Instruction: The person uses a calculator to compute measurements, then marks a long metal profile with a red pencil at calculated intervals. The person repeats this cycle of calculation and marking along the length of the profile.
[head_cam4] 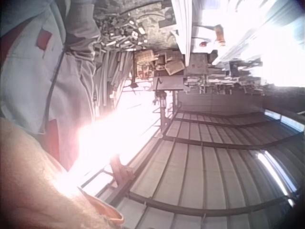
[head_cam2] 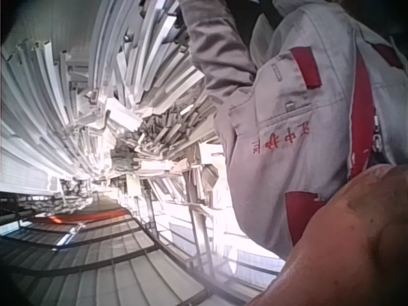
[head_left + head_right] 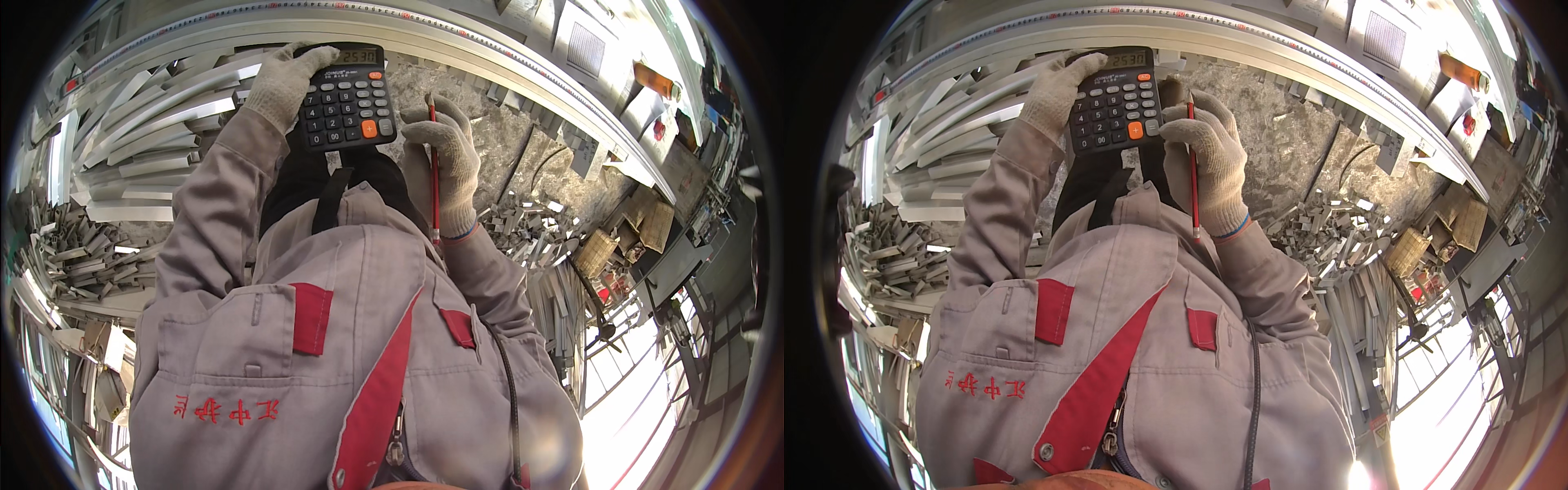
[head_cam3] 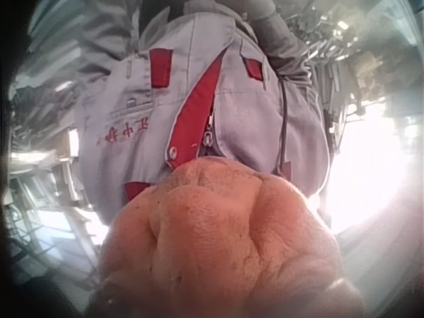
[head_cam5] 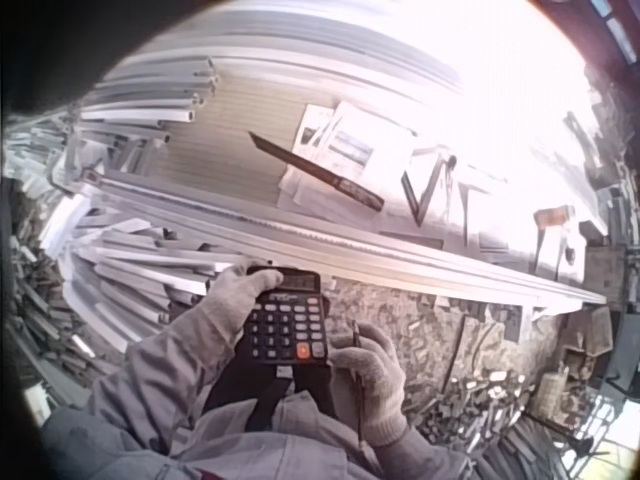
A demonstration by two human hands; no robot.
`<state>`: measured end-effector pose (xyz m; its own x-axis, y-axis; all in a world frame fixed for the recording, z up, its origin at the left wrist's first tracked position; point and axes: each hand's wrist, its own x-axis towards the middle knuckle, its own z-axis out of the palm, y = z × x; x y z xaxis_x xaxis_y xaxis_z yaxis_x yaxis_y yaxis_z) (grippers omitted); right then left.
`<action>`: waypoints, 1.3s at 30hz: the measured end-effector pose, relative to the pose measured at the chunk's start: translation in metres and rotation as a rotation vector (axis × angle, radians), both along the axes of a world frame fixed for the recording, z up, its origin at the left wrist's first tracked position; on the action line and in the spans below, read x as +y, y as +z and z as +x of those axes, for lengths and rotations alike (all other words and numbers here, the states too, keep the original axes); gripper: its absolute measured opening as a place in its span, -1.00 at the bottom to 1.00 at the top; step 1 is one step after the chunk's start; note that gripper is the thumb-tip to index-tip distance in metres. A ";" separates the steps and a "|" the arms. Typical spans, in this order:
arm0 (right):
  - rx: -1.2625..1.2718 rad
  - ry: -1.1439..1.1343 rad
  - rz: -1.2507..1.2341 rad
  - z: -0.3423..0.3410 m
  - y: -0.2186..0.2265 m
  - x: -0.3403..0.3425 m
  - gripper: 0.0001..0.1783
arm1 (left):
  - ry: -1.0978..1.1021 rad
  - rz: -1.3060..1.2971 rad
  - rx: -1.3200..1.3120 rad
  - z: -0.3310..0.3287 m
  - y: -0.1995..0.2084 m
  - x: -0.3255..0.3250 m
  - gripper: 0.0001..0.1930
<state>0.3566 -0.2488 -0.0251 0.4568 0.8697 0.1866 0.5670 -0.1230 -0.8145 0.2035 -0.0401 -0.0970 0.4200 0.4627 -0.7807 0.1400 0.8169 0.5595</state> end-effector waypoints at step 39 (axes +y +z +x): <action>0.524 -0.308 -0.027 0.127 -0.047 0.038 -0.69 | -0.047 0.016 0.081 0.013 -0.011 0.013 -0.71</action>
<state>0.4837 -0.2113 -0.0721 0.7131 0.6845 -0.1516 0.0261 -0.2420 -0.9699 0.2165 -0.0274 -0.1083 0.3777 0.4567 -0.8054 0.2235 0.7992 0.5580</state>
